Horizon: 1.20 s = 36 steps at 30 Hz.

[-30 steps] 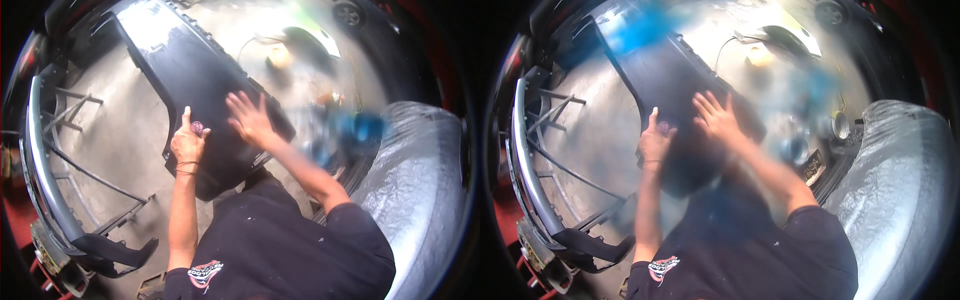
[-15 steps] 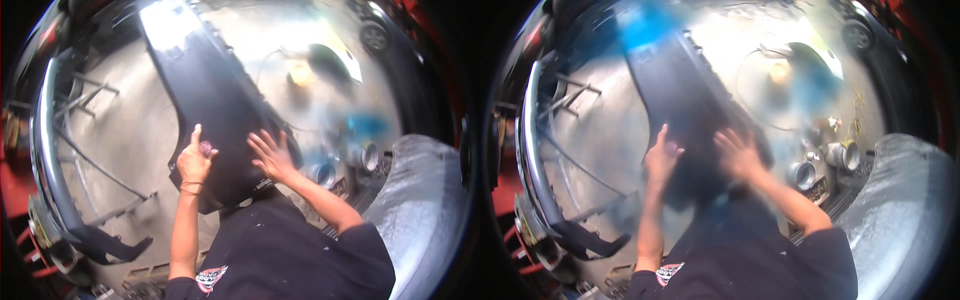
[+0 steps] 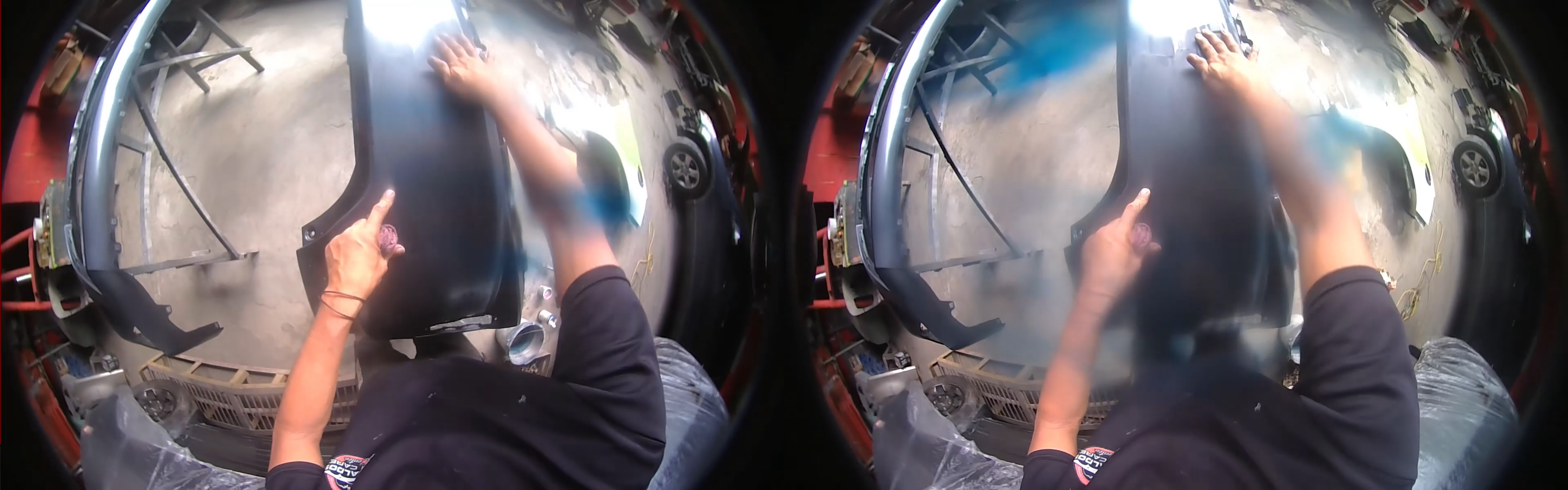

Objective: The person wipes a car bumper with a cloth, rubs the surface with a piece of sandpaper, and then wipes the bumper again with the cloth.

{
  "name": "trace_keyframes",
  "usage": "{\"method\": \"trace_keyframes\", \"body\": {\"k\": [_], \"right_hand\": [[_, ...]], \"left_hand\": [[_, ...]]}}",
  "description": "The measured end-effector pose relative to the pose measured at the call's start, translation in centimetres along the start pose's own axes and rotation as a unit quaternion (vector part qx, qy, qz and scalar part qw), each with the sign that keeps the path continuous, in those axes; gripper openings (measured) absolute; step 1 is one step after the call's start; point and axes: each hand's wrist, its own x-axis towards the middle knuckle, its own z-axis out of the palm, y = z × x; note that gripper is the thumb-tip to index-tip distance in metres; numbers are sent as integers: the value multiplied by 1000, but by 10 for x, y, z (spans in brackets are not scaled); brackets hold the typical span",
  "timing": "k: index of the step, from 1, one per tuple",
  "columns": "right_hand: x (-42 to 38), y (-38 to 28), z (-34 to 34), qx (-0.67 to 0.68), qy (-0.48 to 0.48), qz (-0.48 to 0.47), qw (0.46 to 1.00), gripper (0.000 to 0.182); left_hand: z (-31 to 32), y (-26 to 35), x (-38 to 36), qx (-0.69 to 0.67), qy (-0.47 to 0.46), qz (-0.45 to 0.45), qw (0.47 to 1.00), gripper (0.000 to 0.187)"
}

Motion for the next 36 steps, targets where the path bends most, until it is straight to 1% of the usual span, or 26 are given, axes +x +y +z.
{"method": "trace_keyframes", "body": {"k": [2, 4, 6, 7, 9, 10, 12, 14, 15, 16, 17, 19, 20, 21, 22, 23, 24, 25, 26, 28, 30, 31, 32, 33, 34, 36], "right_hand": [[-25, 0, 27, -12, 8, -9, 1000, 55], [-110, -31, 3, 83, 33, 29, 996, 61], [-188, -49, -4, 106, -4, 2, 994, 67], [-204, -48, -9, 101, -2, -1, 995, 67], [-210, -44, -13, 40, -79, -35, 995, 68], [-185, -41, -26, 30, -114, -29, 993, 68], [-107, -24, -8, -7, -103, 11, 995, 64], [-30, -3, 2, -42, -39, -33, 998, 58], [18, 7, 18, -42, -11, -36, 998, 55], [46, 10, 31, -44, 15, -38, 998, 53], [48, 1, 26, -43, 13, -44, 998, 53], [43, -20, 14, -35, 39, -2, 999, 48], [20, -29, 16, -52, 81, -43, 994, 48], [-22, -40, 23, -73, 122, -82, 986, 48], [-64, -58, 31, -47, 122, -91, 987, 58], [-114, -91, -8, 42, 89, -89, 991, 64], [-156, -104, 2, 84, 66, -116, 988, 67], [-188, -120, -16, 120, 9, -134, 984, 68], [-202, -128, -27, 144, -18, -141, 979, 68], [-170, -112, -14, 102, 5, -182, 978, 68], [-99, -116, -20, 17, 56, -160, 985, 63], [-57, -109, -9, -50, 60, -168, 983, 61], [-11, -105, -1, 43, 83, -134, 987, 58], [27, -95, 8, 14, 58, -142, 988, 53], [49, -96, 10, 17, 59, -142, 988, 53], [60, -109, 10, 156, 89, -44, 983, 50]], "left_hand": [[-2, -2, 1, 3, 15, 1, 1000, 94], [2, -4, -1, 3, 17, 12, 1000, 93], [4, -9, 0, -4, 17, 25, 1000, 93], [1, -8, 0, -8, 22, 25, 999, 93], [-3, -5, 2, 18, 2, 20, 1000, 93], [-3, -6, 3, 17, 6, 17, 1000, 93], [2, -9, 1, 17, 19, 35, 999, 94], [1, -10, 1, 1, 13, 18, 1000, 95], [2, -11, 3, -4, 13, 14, 1000, 95], [4, -9, 3, -12, 12, 11, 1000, 95], [3, -8, 1, -19, 28, 13, 999, 93], [5, -8, -4, -7, 31, 10, 999, 93], [3, -9, -3, 6, 43, 15, 999, 94], [2, -9, -1, 0, 49, 17, 999, 94], [3, -9, -3, -5, 41, 18, 999, 95], [3, -12, -2, -7, 34, 21, 999, 95], [4, -14, -2, -10, 36, 21, 999, 95], [6, -15, -3, -9, 30, 22, 999, 98], [6, -16, 0, -5, 29, 22, 999, 101], [1, -15, 0, -16, 31, 12, 999, 102], [1, -14, 0, -22, 23, 1, 999, 104], [2, -13, -2, -22, 21, 4, 1000, 107], [4, -16, -1, -21, 23, 10, 999, 109], [10, -20, 0, -38, 29, 23, 999, 110], [11, -22, 3, -36, 29, 23, 999, 110], [12, -21, 1, -19, 45, 37, 998, 84]]}}
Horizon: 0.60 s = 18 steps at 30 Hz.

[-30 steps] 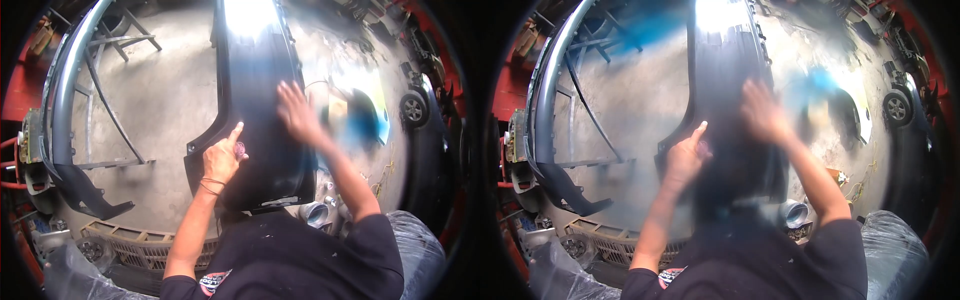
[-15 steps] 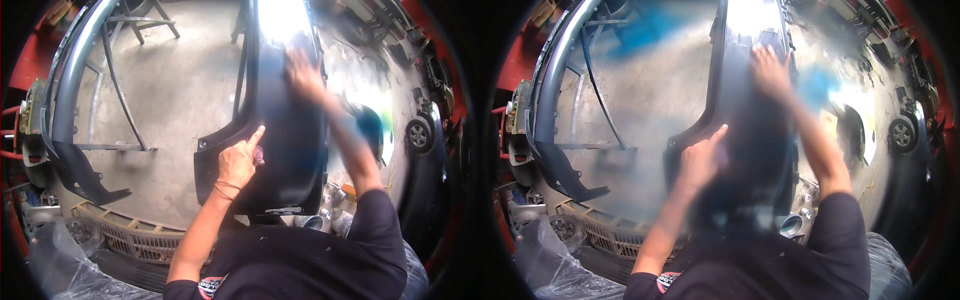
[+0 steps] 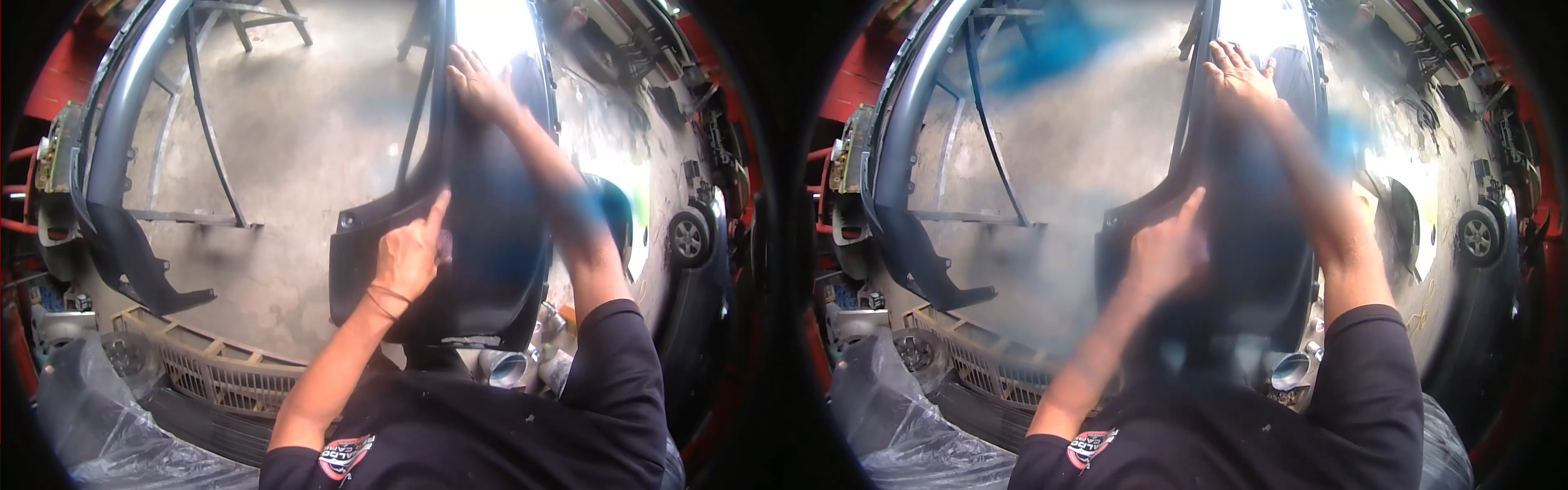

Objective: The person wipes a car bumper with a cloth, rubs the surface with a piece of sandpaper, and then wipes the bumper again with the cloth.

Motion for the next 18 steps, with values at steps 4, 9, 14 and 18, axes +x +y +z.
{"method": "trace_keyframes", "body": {"k": [4, 9, 14, 18], "right_hand": [[-127, -38, -8, -128, 36, -131, 982, 62], [-198, -54, -59, -36, -133, -129, 982, 72], [-56, 101, 4, -234, 37, -76, 969, 47], [-75, 61, -9, -268, 28, 7, 963, 51]], "left_hand": [[2, 0, -5, -8, 36, -1, 999, 83], [-11, 5, -5, -61, -17, -58, 996, 87], [-5, 1, 3, -40, -15, -38, 998, 86], [-21, 12, 5, -65, -43, -85, 993, 85]]}}
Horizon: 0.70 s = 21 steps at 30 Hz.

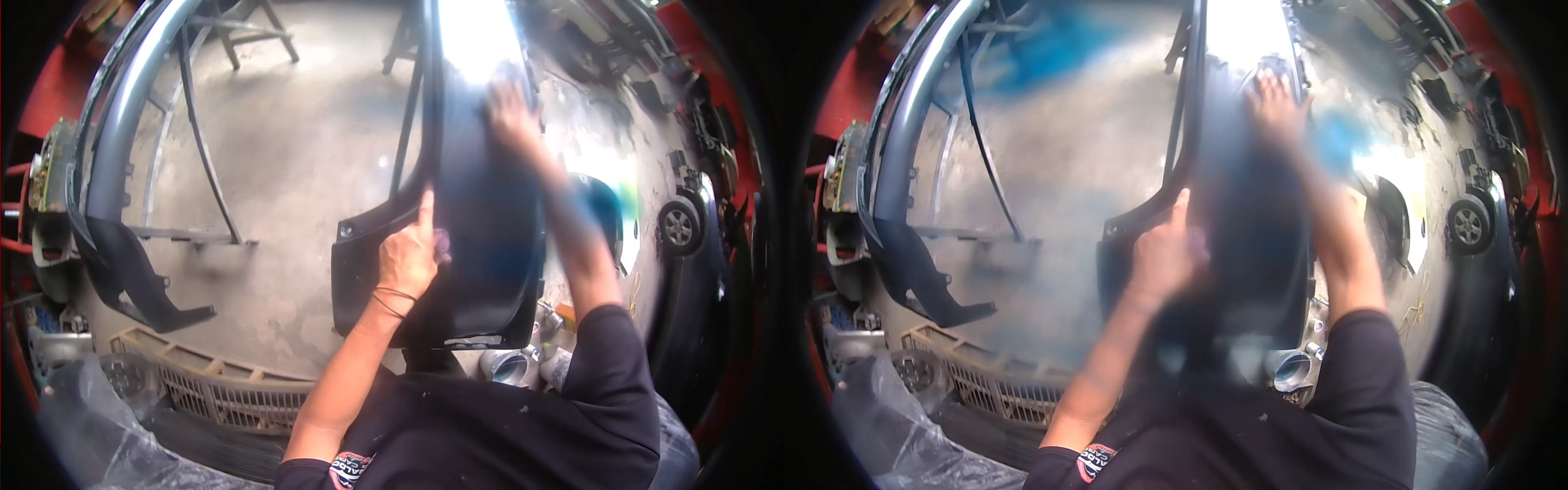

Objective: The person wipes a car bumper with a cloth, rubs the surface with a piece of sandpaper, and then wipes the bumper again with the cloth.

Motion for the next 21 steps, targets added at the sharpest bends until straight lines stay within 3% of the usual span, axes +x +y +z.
{"method": "trace_keyframes", "body": {"k": [1, 2, 4, 6, 8, 9, 10, 11, 12, 13, 15, 18, 20, 21], "right_hand": [[-23, -16, -4, 2, -30, 32, 999, 51], [-49, -40, -48, 52, -129, 64, 988, 60], [-114, -63, -89, 203, -103, 69, 971, 73], [-141, -65, -120, 234, -143, 55, 960, 71], [-171, -76, -156, 405, -6, 178, 897, 63], [-198, -82, -167, 343, 51, 154, 925, 61], [-220, -92, -187, 440, 74, 232, 865, 61], [-252, -103, -203, 516, 102, 252, 812, 58], [-284, -117, -221, 574, 88, 265, 770, 58], [-313, -128, -221, 635, 126, 245, 722, 60], [-368, -147, -237, 696, 68, 242, 673, 65], [-447, -132, -252, 754, 61, 240, 608, 56], [-509, -114, -243, 817, 55, 295, 492, 47], [-544, -97, -236, 823, 12, 314, 474, 43]], "left_hand": [[-5, 0, 0, 8, 0, -7, 1000, 84], [-7, 2, -2, 14, -9, -7, 1000, 83], [-7, -2, -6, -86, 2, 21, 996, 89], [-1, 1, -7, 35, 26, 36, 998, 118], [15, -23, -2, 13, 45, 92, 995, 112], [20, -33, 2, -15, 52, 119, 991, 104], [24, -35, 2, -43, 57, 141, 987, 96], [16, -26, -9, -185, -33, 52, 981, 85], [5, -9, -21, -312, -119, -48, 941, 74], [7, 12, -35, -300, -137, -31, 944, 74], [25, 44, -83, -435, -134, -67, 888, 57], [111, 112, -149, -383, -141, 8, 913, 40], [173, 134, -163, -319, -143, 1, 937, 32], [200, 150, -172, -281, -161, -3, 946, 30]]}}
